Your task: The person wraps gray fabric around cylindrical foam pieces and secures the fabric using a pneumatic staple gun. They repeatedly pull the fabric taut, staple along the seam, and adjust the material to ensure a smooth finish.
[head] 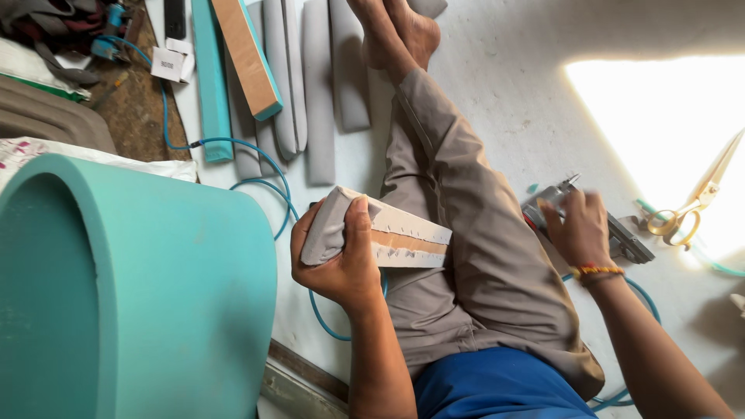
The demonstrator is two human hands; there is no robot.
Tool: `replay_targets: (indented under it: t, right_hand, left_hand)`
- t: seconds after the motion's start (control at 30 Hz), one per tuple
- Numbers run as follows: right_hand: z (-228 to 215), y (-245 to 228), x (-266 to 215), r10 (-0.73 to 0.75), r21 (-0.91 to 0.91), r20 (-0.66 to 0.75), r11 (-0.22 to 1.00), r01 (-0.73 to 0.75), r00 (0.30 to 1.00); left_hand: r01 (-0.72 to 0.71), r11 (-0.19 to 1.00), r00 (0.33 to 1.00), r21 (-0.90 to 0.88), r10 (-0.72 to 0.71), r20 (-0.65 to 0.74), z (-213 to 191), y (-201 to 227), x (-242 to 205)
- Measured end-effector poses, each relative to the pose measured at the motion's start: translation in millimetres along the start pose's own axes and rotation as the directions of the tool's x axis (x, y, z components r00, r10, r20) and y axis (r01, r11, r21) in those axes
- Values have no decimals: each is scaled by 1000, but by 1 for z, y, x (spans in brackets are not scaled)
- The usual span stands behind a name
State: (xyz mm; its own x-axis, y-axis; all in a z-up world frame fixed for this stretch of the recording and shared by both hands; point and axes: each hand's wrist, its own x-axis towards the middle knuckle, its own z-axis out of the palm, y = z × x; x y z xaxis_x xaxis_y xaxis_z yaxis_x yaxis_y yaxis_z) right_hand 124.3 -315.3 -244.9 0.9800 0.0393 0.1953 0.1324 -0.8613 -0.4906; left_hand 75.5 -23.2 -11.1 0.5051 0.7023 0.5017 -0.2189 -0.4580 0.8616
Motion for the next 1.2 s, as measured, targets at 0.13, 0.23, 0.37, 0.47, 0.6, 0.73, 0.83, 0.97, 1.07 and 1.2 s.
replay_targets:
  t: [0.13,0.23,0.37,0.47,0.6,0.73,0.83,0.97,1.07,1.2]
  right_hand:
    - [43,65,-60,164,-132,218,982,-137,962]
    - [57,76,-69,66,-146,203,989,-37,977]
    - [19,50,-34,199,-113,313,979,-171,929]
    - [-52,19,-10,372,71,317,908,-413,872]
    - [-140,-25,5,126,695,319,643,-322,939]
    - [-164,-78,-5,-334,788,96,601,133,938]
    - [-167,-106,-7,-483,760,83,596,258,872]
    - [-158,-138,-10,-528,864,96,465,194,844]
    - [-159,-149,-7,-581,725,29,573,383,814]
    - [-164,-156,-4,-559,824,127,520,227,819]
  left_hand:
    - [-2,997,999,-76,5,37,1,-3,-4]
    - [15,997,999,-82,-12,37,0,-2,-4]
    - [-14,998,997,-59,19,72,-2,1,-3]
    - [-21,996,997,-86,27,75,-4,1,-5]
    - [-22,995,995,-98,31,90,-2,-1,-8]
    - [-14,996,994,-89,24,102,-2,3,-13]
    - [64,993,994,-95,-55,97,-2,6,-16]
    - [72,988,995,-138,-61,83,-3,3,-16]
    - [87,985,993,-146,-74,94,-5,-1,-17]
    - [52,991,994,-122,-39,102,-6,-4,-18]
